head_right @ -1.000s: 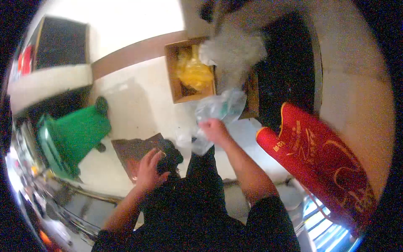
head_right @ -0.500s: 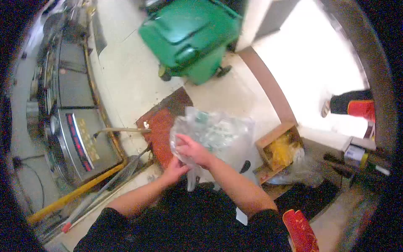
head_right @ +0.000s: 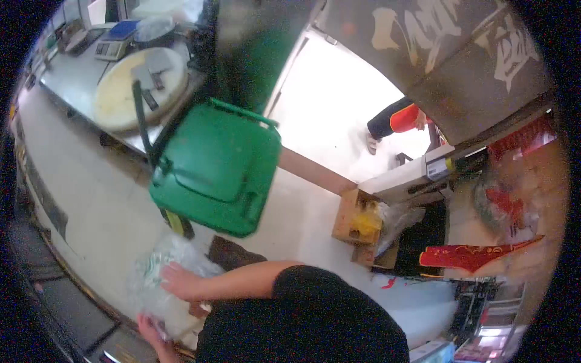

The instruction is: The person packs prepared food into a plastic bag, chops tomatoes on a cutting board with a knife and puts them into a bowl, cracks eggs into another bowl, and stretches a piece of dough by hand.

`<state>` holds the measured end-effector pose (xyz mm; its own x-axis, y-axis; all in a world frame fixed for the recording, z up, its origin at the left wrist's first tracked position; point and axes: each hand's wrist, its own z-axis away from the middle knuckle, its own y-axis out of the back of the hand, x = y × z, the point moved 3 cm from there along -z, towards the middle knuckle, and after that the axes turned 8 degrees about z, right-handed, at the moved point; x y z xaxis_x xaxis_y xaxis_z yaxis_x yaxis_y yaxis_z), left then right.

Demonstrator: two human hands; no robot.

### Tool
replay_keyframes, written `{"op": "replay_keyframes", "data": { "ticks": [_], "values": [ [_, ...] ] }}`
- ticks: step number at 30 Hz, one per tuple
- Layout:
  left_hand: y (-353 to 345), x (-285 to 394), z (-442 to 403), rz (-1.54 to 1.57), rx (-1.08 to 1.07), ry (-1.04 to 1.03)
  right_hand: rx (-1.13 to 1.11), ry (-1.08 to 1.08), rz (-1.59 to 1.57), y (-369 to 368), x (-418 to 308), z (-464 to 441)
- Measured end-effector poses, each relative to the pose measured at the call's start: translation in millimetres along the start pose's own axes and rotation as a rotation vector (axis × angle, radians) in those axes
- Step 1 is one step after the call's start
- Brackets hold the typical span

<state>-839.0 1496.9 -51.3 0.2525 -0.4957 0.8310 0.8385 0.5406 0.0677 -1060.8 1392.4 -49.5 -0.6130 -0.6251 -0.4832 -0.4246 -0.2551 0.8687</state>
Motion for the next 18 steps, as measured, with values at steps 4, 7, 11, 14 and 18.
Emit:
{"op": "replay_keyframes", "data": {
  "ticks": [4,7,11,14,18],
  "values": [
    [63.2,66.6,-89.0,0.197,0.152,0.018,-0.196,-0.077,-0.139,-1.7,5.2,-189.0],
    [115.1,139.7,-149.6,-0.143,0.357,-0.235,-0.351,0.229,0.005,13.0,-25.2,-316.4],
    [177.4,198.1,-264.0,0.006,0.343,-0.189,-0.483,0.329,-0.323,33.8,-53.6,-437.6],
    [171.7,302.4,-353.1,-0.038,0.302,-0.085,-0.512,0.266,-0.44,45.3,-55.5,-533.4],
    [175.2,400.4,-532.1,0.194,0.197,-0.198,-0.936,-0.019,-0.637,10.0,-32.3,-653.2]
  ]
}}
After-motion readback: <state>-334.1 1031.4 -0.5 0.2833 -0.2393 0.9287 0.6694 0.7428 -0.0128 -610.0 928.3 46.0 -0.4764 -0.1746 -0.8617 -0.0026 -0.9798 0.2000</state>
